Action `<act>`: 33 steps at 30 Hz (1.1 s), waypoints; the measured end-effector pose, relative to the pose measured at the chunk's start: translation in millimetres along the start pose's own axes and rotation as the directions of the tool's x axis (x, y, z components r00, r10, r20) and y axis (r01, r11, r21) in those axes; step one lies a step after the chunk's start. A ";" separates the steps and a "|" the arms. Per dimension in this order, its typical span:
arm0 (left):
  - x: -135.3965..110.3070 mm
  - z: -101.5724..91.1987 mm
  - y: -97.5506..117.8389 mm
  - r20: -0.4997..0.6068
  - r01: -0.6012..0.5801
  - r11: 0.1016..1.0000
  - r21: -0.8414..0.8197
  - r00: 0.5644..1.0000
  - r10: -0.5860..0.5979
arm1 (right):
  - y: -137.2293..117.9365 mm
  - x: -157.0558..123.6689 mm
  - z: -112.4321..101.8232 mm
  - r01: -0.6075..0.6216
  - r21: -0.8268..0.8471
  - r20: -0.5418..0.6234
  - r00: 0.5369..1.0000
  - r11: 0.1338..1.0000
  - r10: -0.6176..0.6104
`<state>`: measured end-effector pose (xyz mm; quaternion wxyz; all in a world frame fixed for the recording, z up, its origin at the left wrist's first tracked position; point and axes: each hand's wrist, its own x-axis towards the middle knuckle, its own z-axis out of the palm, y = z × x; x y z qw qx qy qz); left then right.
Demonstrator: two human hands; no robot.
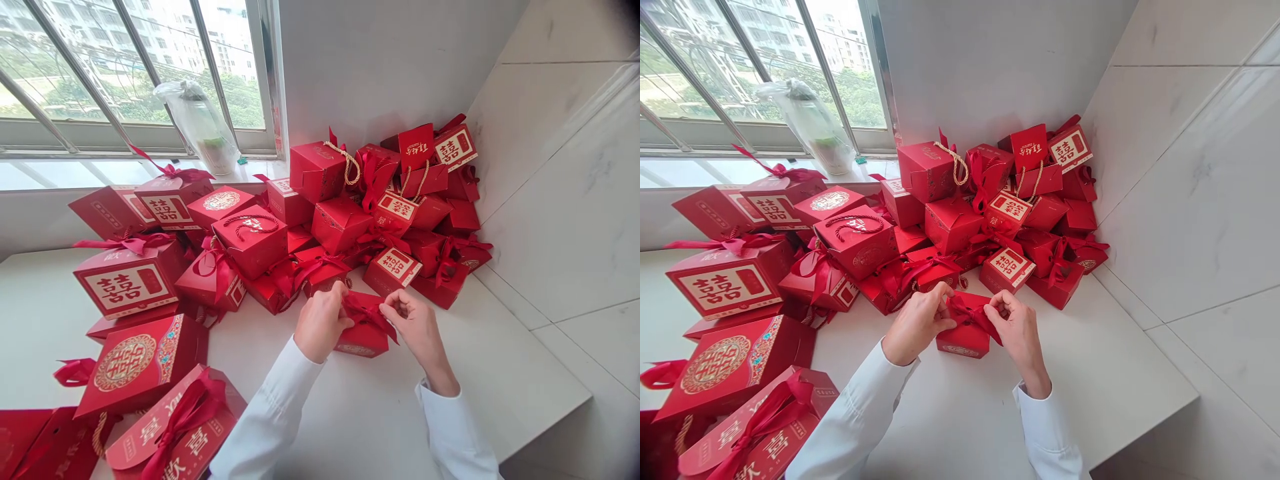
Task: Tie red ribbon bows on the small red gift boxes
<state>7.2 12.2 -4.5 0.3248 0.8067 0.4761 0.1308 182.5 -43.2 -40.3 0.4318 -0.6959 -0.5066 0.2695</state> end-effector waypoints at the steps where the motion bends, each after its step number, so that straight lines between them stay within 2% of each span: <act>1: -0.2 -0.1 -0.1 0.002 0.002 1.000 0.001 1.000 -0.002 | -0.6 -0.5 0.7 -0.006 -0.001 -0.008 1.000 1.000 0.006; 8: -1.7 -4.3 0.6 0.023 0.026 0.999 0.042 0.999 -0.027 | -1.1 -3.3 2.3 -0.038 0.025 -0.032 0.999 0.999 0.039; 14: -2.6 -7.2 1.5 0.054 0.023 0.998 0.063 0.998 -0.027 | 11.0 1.7 -1.3 -0.060 0.169 0.071 0.996 0.984 0.049; 17: -3.3 -7.0 0.7 0.049 0.013 0.998 0.069 0.999 -0.016 | 9.6 2.9 -3.9 -0.053 0.182 0.081 0.996 0.982 0.039; 20: -3.8 -7.1 -0.3 0.038 0.007 0.998 0.060 0.999 -0.010 | 3.1 1.3 -8.1 0.029 0.141 0.073 0.997 0.990 -0.040; 22: -4.0 -7.6 -0.7 0.043 0.006 0.999 0.048 0.999 -0.008 | -1.3 -0.1 -12.0 0.119 0.079 0.108 0.986 0.990 -0.127; 28: -3.8 -8.9 0.1 0.056 0.005 0.998 0.060 0.998 -0.008 | -5.2 2.4 -20.2 0.408 -0.033 0.240 0.890 0.912 -0.389; 33: -4.5 -9.9 0.4 0.057 0.004 0.998 0.065 0.998 -0.008 | -4.8 7.2 -18.9 0.494 -0.092 0.277 0.847 0.865 -0.454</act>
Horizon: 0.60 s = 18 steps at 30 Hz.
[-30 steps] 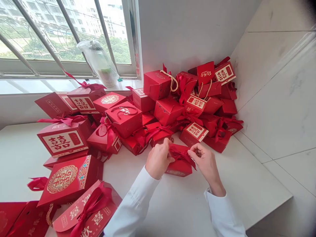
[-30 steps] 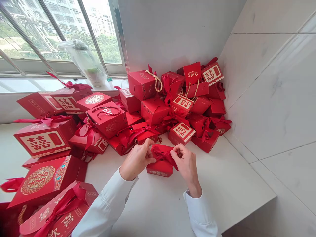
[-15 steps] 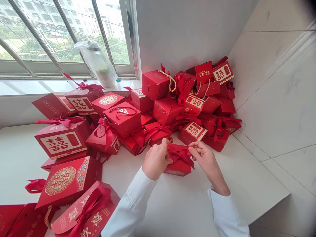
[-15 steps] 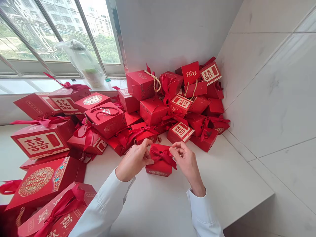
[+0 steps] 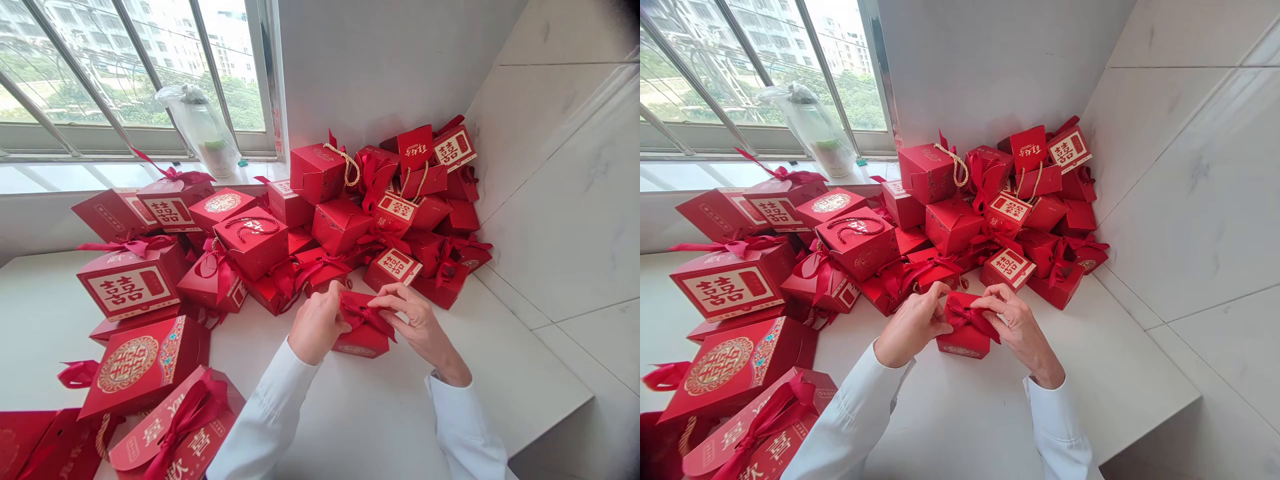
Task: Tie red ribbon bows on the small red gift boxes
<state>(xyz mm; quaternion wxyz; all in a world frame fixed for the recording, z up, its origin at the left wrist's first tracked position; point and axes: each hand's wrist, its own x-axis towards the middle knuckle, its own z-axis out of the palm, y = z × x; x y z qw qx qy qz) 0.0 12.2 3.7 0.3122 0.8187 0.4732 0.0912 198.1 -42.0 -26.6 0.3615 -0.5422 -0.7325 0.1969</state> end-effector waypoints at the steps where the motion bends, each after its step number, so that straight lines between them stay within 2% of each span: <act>1: -0.3 -0.1 0.0 0.001 -0.002 1.000 -0.001 1.000 0.002 | 0.5 0.4 0.4 -0.004 -0.013 0.008 1.000 1.000 0.004; 11: -1.4 -3.0 1.8 0.037 0.008 1.000 0.010 0.999 -0.008 | 4.6 0.6 1.1 -0.165 0.035 -0.036 0.986 0.986 0.166; 18: -5.4 -3.9 0.0 0.038 -0.046 0.997 0.056 0.998 0.044 | 0.6 -1.3 2.2 -0.170 0.028 -0.016 0.985 0.985 0.171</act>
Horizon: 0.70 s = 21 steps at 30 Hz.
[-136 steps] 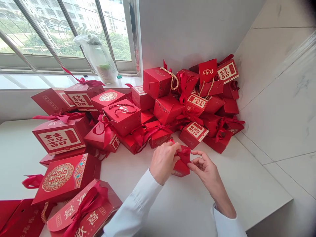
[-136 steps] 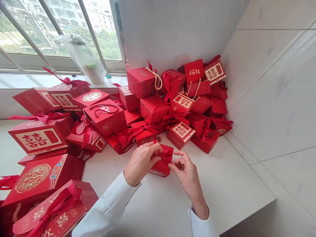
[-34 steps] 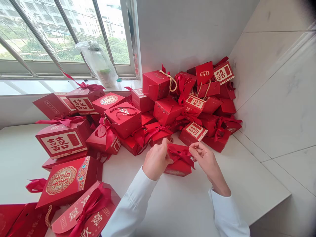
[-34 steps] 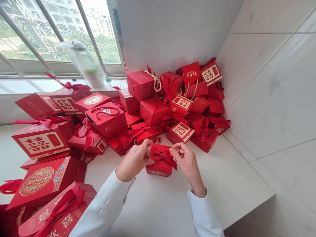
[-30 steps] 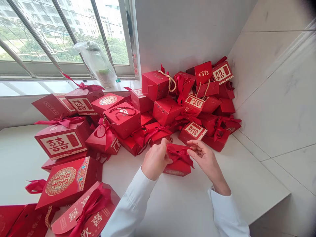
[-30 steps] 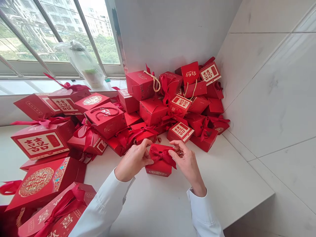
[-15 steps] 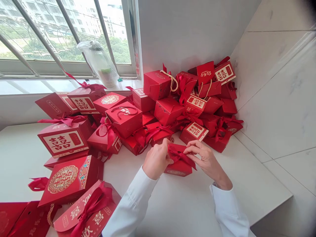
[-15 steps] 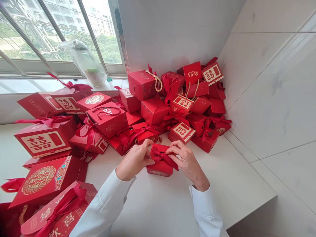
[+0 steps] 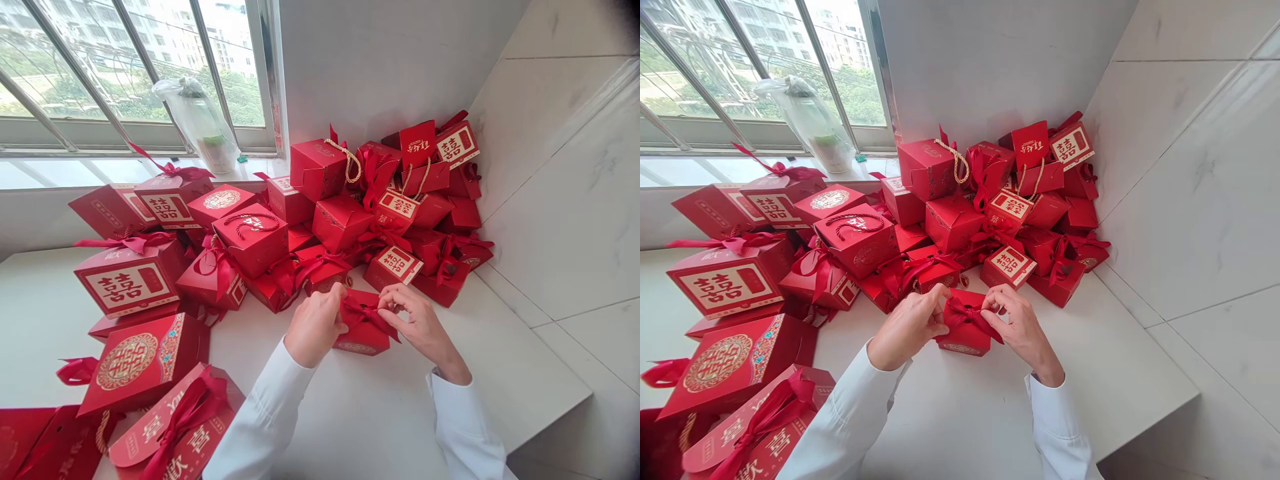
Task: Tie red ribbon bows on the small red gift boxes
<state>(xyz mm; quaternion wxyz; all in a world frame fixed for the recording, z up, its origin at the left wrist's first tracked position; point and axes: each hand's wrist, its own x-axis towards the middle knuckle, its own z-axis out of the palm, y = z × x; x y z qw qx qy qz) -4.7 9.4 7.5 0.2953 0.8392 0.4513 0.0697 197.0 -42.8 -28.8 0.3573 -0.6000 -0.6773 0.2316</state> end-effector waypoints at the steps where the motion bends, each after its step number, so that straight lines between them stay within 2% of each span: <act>1: -0.9 0.0 -0.7 -0.004 -0.011 1.000 0.010 1.000 0.011 | -0.1 -0.2 -0.1 -0.002 0.001 0.001 1.000 1.000 0.002; 5: -4.6 -1.5 -1.3 0.006 -0.004 1.000 0.019 1.000 0.004 | 1.2 -0.8 -0.6 -0.032 0.025 -0.029 0.999 0.999 0.033; 7: -6.6 -2.5 1.7 -0.052 -0.019 0.999 0.041 0.998 0.021 | 1.2 -1.3 -0.5 -0.032 0.041 -0.022 0.999 0.999 0.033; 10: -6.8 -0.4 11.0 -0.191 -0.133 0.988 0.075 0.971 0.145 | -0.1 -1.6 0.6 -0.020 0.068 0.007 1.000 0.998 0.020; 12: -3.1 5.1 17.8 -0.220 -0.225 0.972 0.075 0.947 0.236 | -0.3 -1.3 1.5 -0.017 0.081 0.013 1.000 0.997 0.016; 17: 14.7 26.3 23.9 -0.196 -0.333 0.942 0.037 0.922 0.333 | 3.4 -1.1 2.5 -0.001 0.083 0.006 1.000 0.997 0.001; 21: 21.9 33.9 19.2 -0.154 -0.314 0.949 0.036 0.936 0.316 | 4.4 -1.9 2.3 -0.040 0.104 0.000 0.999 0.994 0.041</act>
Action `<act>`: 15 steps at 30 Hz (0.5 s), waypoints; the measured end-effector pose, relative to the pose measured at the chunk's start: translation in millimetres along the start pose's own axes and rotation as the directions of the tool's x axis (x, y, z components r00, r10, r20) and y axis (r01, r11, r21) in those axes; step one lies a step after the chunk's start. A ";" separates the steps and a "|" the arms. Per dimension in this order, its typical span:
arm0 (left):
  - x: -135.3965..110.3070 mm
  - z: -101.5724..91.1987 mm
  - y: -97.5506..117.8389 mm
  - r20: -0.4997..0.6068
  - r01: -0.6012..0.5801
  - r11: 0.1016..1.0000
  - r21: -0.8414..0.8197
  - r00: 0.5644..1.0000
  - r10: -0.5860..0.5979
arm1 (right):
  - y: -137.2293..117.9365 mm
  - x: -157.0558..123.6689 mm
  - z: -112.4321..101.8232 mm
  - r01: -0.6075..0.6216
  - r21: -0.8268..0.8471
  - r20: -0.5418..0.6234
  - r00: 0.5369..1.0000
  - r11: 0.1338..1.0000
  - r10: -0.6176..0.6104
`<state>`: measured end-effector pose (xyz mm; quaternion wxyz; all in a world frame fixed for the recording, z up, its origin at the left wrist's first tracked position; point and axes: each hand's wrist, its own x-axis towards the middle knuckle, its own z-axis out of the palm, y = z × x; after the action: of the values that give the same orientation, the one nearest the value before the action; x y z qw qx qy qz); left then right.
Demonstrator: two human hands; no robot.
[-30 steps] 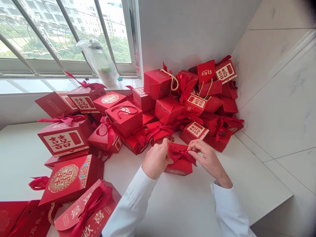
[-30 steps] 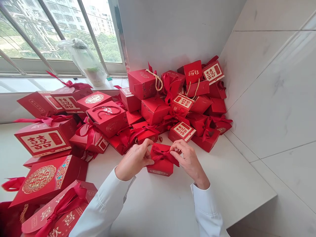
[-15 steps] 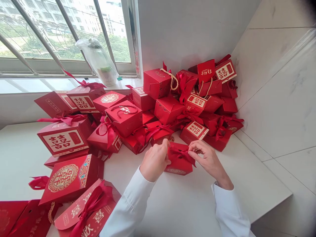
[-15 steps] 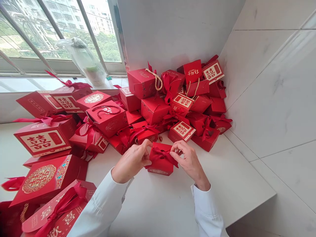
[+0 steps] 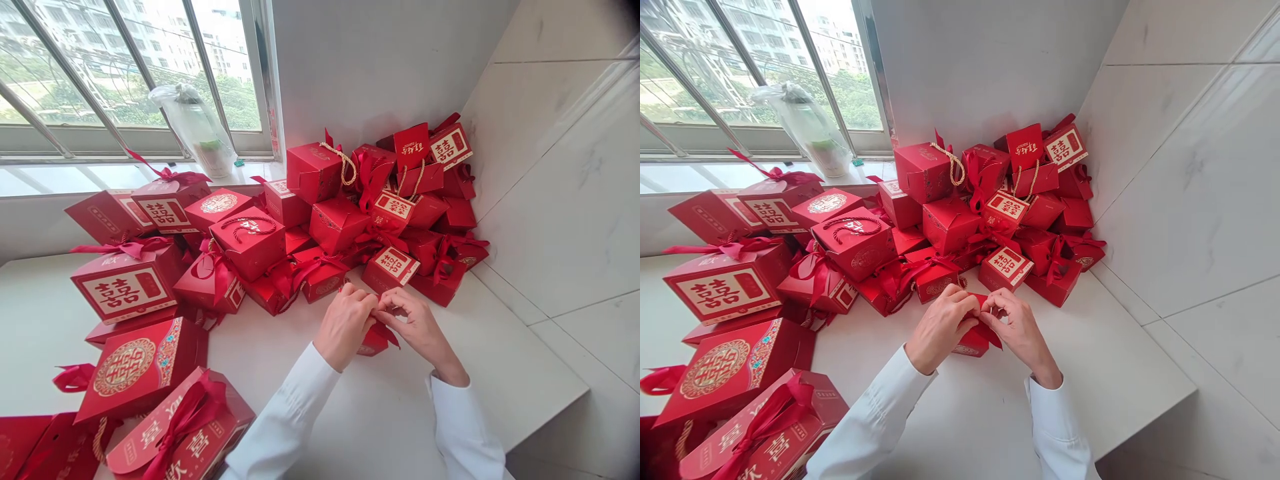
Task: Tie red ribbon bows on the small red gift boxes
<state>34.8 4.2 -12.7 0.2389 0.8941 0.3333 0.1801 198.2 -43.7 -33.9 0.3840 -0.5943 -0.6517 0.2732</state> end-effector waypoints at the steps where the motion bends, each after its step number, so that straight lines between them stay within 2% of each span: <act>1: -0.1 0.0 -1.1 0.011 0.011 1.000 0.010 1.000 -0.011 | -0.1 -0.1 0.1 -0.014 0.009 -0.009 1.000 1.000 0.014; 5: -1.0 -3.3 -3.4 0.062 0.020 0.999 0.031 0.998 -0.022 | 1.2 0.3 1.0 -0.068 0.044 -0.086 0.994 0.997 0.071; 8: -1.7 -7.0 -5.4 0.063 0.009 1.000 0.011 0.998 -0.010 | 4.9 0.3 0.3 -0.085 0.047 -0.086 0.992 0.995 0.089; 12: -5.2 -16.1 -12.1 -0.072 0.034 0.996 -0.085 0.997 -0.041 | 8.9 -0.5 -2.3 -0.084 0.037 -0.048 0.995 0.996 0.086; 15: -8.5 -24.6 -19.5 -0.157 0.181 0.975 -0.131 0.967 -0.201 | 9.1 -0.9 -1.6 -0.113 0.042 -0.033 0.993 0.993 0.115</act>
<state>7.0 18.9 -4.6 0.2775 0.8239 0.4261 0.2504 204.6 -43.4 -40.6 0.3912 -0.6274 -0.6041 0.2971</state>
